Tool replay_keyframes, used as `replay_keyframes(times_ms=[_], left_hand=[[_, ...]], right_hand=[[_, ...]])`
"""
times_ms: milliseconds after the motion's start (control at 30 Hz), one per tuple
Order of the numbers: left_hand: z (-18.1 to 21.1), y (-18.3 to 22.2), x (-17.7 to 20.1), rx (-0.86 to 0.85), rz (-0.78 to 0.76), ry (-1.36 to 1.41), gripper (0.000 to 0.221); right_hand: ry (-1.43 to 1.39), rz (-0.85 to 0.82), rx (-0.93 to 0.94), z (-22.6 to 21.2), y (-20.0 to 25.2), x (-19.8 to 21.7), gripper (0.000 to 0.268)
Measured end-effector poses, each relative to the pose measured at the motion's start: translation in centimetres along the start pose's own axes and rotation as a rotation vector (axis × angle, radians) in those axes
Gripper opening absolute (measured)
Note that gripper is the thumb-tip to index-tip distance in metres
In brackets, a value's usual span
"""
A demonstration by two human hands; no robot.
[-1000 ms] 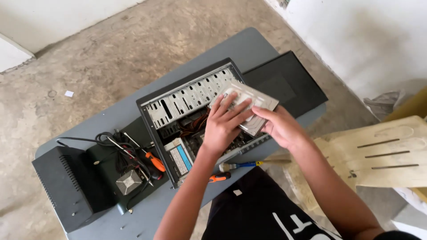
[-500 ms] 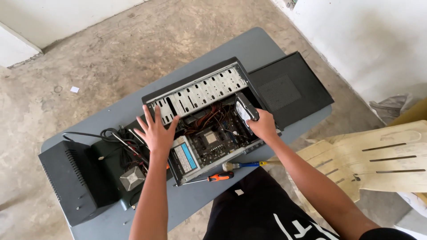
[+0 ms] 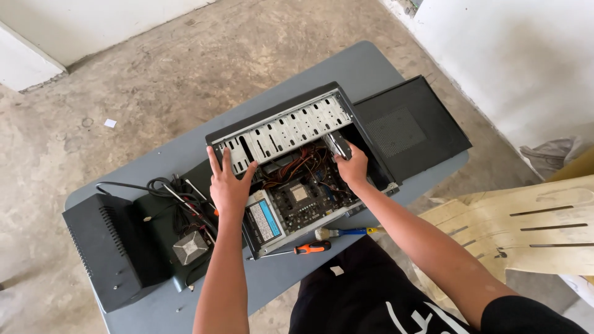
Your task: Removing a hard drive from a computer case using a screwdriver
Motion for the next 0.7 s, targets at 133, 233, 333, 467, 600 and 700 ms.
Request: replay_keyframes(times_ms=[133,233,333,467,600,700], left_hand=[[-0.3,0.0,-0.3,-0.006,0.006,0.000,0.098],[-0.2,-0.1,-0.1,0.006,0.001,0.019,0.098],[-0.1,0.3,0.0,0.014,-0.006,0.017,0.098],[0.2,-0.3,0.1,0.008,0.007,0.034,0.097],[0.2,0.0,0.2,0.016,-0.004,0.031,0.097],[0.3,-0.1,0.1,0.023,-0.004,0.011,0.096]], right_hand=[[-0.039,0.001,-0.004,1.0,0.0,-0.1,0.050],[-0.085,0.037,-0.069,2.0,0.3,-0.4,0.050],[-0.187,0.070,-0.133,3.8,-0.6,-1.1,0.050],[-0.191,0.103,-0.093,3.2,-1.4,-1.4,0.051],[-0.169,0.120,-0.079,2.4,-0.5,-1.2,0.051],[-0.194,0.111,-0.058,2.9,-0.8,-1.3,0.052]])
Point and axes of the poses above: each hand's wrist, its own y-axis away from the middle knuckle, its own x-axis out of the back of the hand, z = x × y, the point moved 1 cm from there along -y, towards the middle knuckle, and after that the axes turned 4 degrees about -x, right-handed, at the moved point
